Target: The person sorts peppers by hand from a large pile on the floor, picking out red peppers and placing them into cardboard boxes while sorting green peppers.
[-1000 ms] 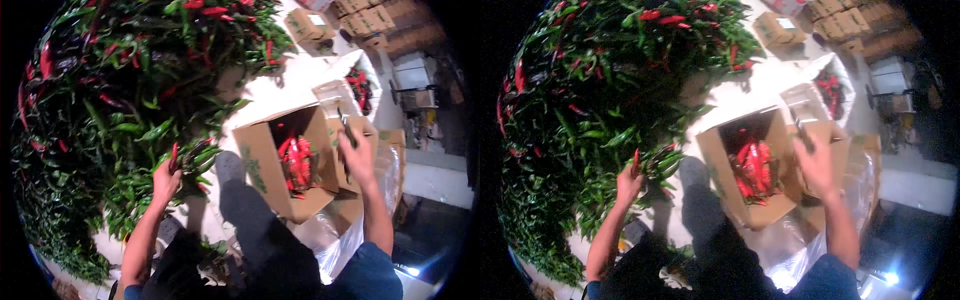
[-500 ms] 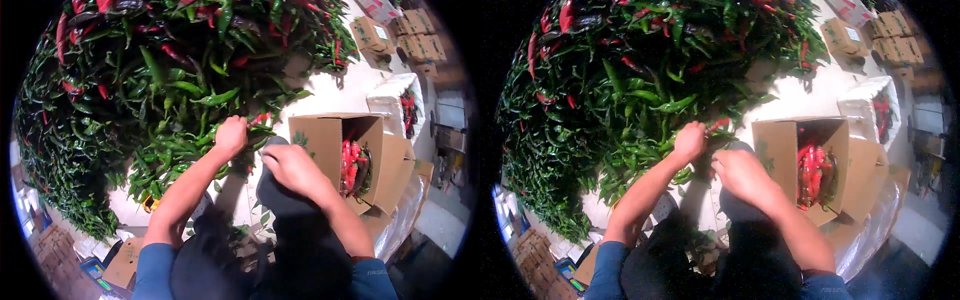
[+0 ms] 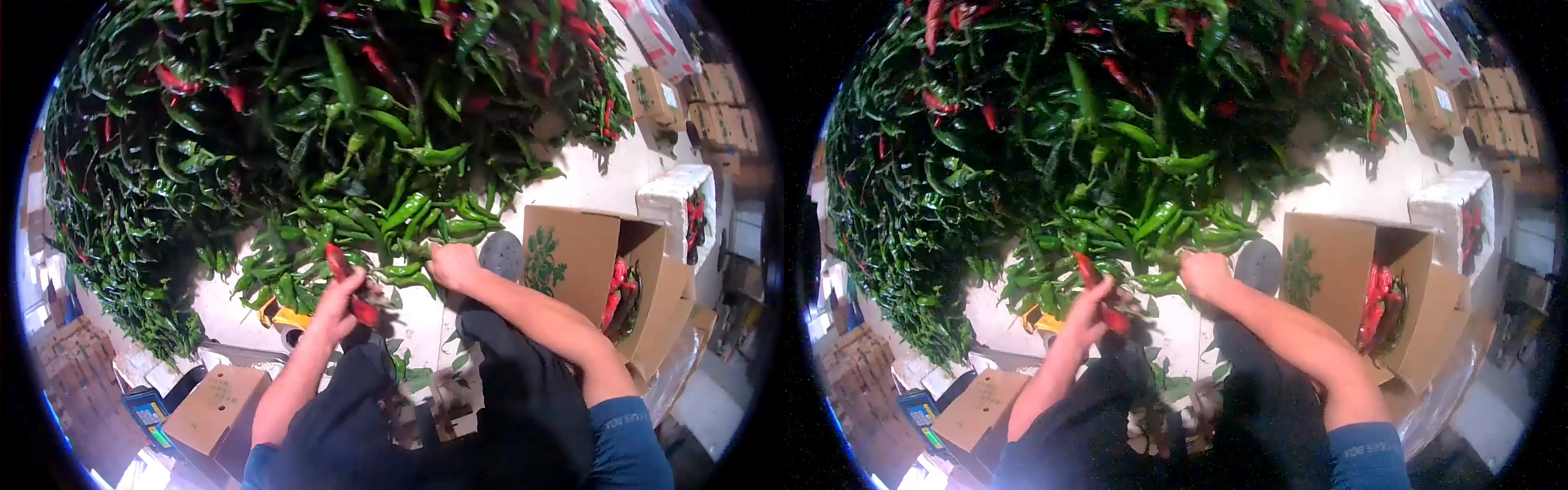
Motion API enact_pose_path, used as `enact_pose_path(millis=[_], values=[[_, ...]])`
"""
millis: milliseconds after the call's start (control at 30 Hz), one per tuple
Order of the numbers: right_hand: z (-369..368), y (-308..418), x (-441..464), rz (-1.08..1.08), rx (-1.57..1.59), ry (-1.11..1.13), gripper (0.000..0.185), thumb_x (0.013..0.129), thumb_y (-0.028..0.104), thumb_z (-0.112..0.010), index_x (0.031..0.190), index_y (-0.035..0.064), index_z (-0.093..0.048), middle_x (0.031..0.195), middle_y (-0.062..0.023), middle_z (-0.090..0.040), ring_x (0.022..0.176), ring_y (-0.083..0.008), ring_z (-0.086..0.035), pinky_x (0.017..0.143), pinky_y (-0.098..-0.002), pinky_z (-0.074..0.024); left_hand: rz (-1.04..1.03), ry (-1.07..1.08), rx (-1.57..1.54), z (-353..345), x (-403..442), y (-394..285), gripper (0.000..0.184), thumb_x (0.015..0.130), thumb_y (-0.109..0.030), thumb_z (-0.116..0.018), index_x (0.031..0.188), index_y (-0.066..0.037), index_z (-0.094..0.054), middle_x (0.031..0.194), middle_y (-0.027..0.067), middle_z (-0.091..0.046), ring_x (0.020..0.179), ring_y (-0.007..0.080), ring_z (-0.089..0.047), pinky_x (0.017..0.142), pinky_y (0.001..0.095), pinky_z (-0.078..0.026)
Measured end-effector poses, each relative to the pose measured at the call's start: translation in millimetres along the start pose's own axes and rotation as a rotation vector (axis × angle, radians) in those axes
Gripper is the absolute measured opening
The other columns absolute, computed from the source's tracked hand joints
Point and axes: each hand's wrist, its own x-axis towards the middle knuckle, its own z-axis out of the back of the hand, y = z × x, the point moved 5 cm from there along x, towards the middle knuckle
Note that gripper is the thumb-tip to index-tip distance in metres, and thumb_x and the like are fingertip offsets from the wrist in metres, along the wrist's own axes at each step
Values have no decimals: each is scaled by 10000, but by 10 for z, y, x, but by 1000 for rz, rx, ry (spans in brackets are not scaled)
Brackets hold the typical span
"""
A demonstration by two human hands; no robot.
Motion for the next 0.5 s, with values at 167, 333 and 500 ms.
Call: enact_pose_path(millis=[167, 333, 500], values=[[686, 95, -302, -190, 525, -115, 283, 839, 178, -601, 1025, -37, -593, 894, -272, -679, 893, -427, -675, 797, -477, -543, 12, 90, 24, -393, 100, 345, 363, 1012, -359, -573, 1226, -72, -515, 1119, 118, -628, 1101, 283, -623, 935, 528, -536], [864, 701, -446, 125, 908, 120, 665, 875, 279, -704, 1407, -3, -422, 1270, -185, -585, 1164, -249, -577, 1002, -371, -463, -2, 384, -201, -1193, -59, 170, 580, 1016, -557, -450, 1413, -135, -412, 1286, 87, -558, 1205, 234, -551, 1045, 447, -443], [1938, 340, -1081, -236, 695, -234, 575, 816, 176, -753, 1313, 8, -520, 1133, -111, -659, 1057, -212, -630, 948, -345, -498, -241, 655, 337, -1937, -583, -299, 642, 920, -159, -587, 1520, -139, -362, 1427, 95, -529, 1307, 276, -523, 1021, 458, -481]])
